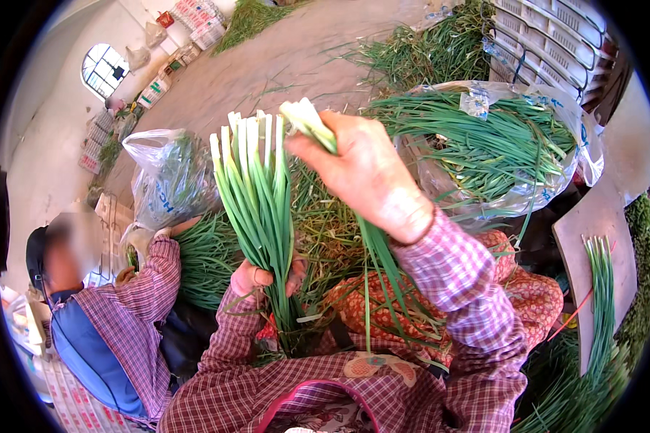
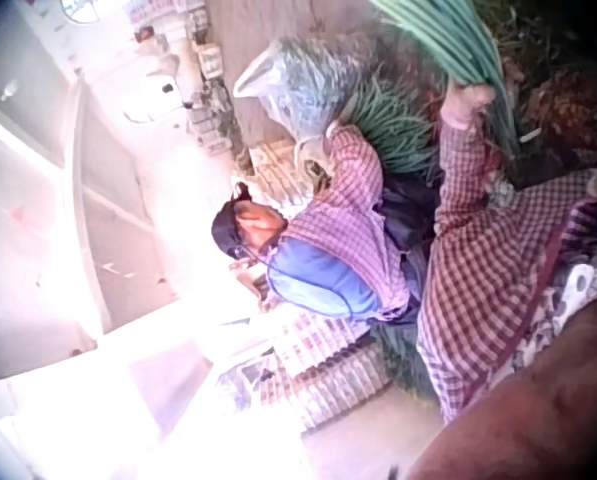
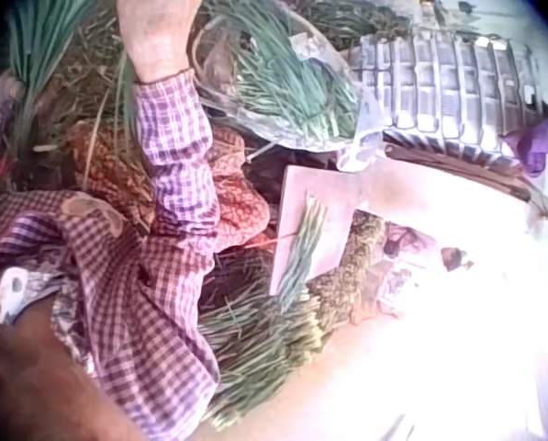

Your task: The person sorts green onions by hand, peeling away dry outer layers, removing loose leaves, and grouping them into bunches on a table.

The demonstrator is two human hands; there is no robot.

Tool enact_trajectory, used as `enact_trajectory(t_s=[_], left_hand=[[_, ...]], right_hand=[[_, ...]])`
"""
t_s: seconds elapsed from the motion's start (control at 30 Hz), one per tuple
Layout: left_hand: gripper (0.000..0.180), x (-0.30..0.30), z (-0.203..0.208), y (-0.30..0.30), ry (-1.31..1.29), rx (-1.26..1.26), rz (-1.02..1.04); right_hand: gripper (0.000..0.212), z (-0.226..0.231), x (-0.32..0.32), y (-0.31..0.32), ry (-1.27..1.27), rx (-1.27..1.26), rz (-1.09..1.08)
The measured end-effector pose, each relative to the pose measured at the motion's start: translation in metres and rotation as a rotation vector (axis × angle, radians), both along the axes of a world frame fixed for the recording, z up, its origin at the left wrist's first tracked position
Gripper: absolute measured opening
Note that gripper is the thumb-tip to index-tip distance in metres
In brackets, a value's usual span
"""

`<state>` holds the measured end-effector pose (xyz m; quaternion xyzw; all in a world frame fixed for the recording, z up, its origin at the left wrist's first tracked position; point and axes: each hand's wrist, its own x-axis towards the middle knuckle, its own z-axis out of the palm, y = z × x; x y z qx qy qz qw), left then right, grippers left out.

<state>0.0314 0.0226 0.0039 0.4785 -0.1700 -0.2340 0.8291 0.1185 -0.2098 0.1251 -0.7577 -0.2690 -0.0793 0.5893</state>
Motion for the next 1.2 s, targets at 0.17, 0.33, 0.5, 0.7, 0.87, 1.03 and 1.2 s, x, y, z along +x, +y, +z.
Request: enact_trajectory(t_s=[0.17,0.33,0.5,0.7,0.87,1.03,1.2], left_hand=[[0.081,0.0,-0.001,-0.005,0.056,0.008,0.052],[0.071,-0.002,0.007,-0.005,0.144,0.027,0.161],[0.065,-0.002,0.005,-0.004,0.167,0.1,0.343],[0.036,-0.01,0.018,-0.015,0.24,0.223,0.615],[0.026,-0.012,0.021,-0.006,0.209,0.207,0.559],[0.04,-0.021,0.006,0.018,0.238,0.069,0.518],[0.049,-0.028,-0.001,0.031,0.275,0.062,0.56]], right_hand=[[0.027,-0.016,0.003,0.014,0.037,0.01,0.027],[0.027,-0.023,0.002,0.012,0.184,0.052,0.082],[0.025,-0.034,0.005,0.017,0.135,0.026,0.104],[0.021,-0.029,0.011,0.013,0.109,-0.037,0.212],[0.017,-0.04,0.038,0.001,-0.547,-0.313,0.132],[0.014,-0.046,0.066,-0.019,-0.584,-0.316,-0.232],[0.033,-0.035,0.079,-0.056,-0.443,-0.44,-0.515]])
